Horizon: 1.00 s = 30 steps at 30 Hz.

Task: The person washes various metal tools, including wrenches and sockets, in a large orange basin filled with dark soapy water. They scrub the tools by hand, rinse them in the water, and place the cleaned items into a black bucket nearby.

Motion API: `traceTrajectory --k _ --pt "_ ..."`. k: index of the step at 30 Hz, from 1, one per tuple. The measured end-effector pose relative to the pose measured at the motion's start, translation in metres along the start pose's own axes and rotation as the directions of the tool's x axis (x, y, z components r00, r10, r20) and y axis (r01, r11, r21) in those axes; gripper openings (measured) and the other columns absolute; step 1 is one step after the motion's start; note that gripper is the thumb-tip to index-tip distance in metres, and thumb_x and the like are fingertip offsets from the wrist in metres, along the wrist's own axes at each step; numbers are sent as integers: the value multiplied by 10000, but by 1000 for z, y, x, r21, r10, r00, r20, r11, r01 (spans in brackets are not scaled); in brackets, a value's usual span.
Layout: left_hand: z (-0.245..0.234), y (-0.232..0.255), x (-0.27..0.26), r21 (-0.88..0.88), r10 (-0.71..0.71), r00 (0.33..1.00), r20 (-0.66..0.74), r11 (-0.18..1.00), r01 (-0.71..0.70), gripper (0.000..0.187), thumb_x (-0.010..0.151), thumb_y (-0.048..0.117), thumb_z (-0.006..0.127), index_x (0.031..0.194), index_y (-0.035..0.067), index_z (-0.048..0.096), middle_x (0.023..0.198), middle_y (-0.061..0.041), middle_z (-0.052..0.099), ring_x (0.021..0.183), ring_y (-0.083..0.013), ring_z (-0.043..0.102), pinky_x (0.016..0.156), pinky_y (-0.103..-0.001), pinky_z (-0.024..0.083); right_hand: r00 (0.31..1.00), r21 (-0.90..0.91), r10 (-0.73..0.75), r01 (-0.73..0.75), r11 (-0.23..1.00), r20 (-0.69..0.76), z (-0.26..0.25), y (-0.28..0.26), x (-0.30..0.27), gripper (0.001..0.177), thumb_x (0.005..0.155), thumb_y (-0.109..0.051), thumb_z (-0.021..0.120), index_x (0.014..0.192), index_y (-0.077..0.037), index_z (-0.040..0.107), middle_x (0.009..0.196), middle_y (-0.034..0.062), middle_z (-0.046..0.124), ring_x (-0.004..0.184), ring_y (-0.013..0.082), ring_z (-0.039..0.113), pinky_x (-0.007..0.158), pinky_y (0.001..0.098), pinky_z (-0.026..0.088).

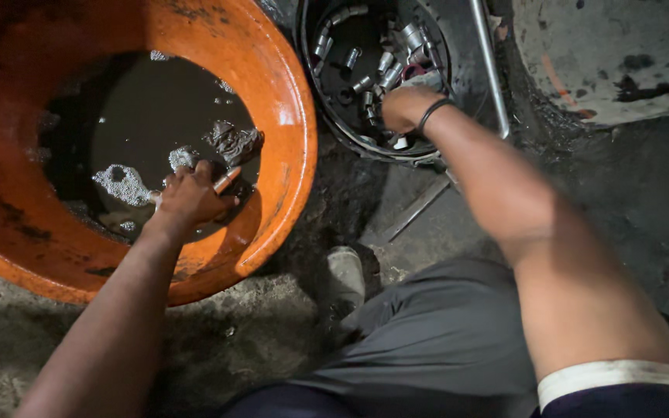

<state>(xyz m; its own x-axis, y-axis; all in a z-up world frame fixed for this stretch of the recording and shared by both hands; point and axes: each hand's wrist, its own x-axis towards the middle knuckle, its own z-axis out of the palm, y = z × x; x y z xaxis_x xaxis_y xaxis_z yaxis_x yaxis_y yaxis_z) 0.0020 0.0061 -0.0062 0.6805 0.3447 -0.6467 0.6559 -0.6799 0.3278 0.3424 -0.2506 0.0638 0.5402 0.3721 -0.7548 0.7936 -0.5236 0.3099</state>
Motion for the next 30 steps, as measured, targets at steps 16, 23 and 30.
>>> traceTrajectory --k 16,23,30 --pt "1 -1 2 -1 1 999 46 1000 -1 913 749 543 817 1489 154 450 1462 -266 472 1392 -476 424 1140 -557 398 967 -267 -41 -28 963 -250 28 -9 13 286 959 -211 569 1100 -107 796 1170 143 763 1063 307 740 787 473 596" --pt "-2 1 0 2 4 1000 16 1000 -4 931 736 536 836 1481 139 443 1466 -272 457 1369 -489 430 1131 -550 399 973 -245 -20 -38 969 -230 25 -12 7 294 943 -193 570 1118 -103 787 1168 145 757 1077 312 730 805 476 590" --pt "-4 1 -4 -40 -12 997 75 999 15 902 762 536 812 1489 145 447 1466 -259 478 1394 -481 420 1142 -669 311 979 651 23 -152 743 201 -28 22 -14 280 879 -125 765 1143 -32 759 1061 192 716 855 258 698 687 397 502"
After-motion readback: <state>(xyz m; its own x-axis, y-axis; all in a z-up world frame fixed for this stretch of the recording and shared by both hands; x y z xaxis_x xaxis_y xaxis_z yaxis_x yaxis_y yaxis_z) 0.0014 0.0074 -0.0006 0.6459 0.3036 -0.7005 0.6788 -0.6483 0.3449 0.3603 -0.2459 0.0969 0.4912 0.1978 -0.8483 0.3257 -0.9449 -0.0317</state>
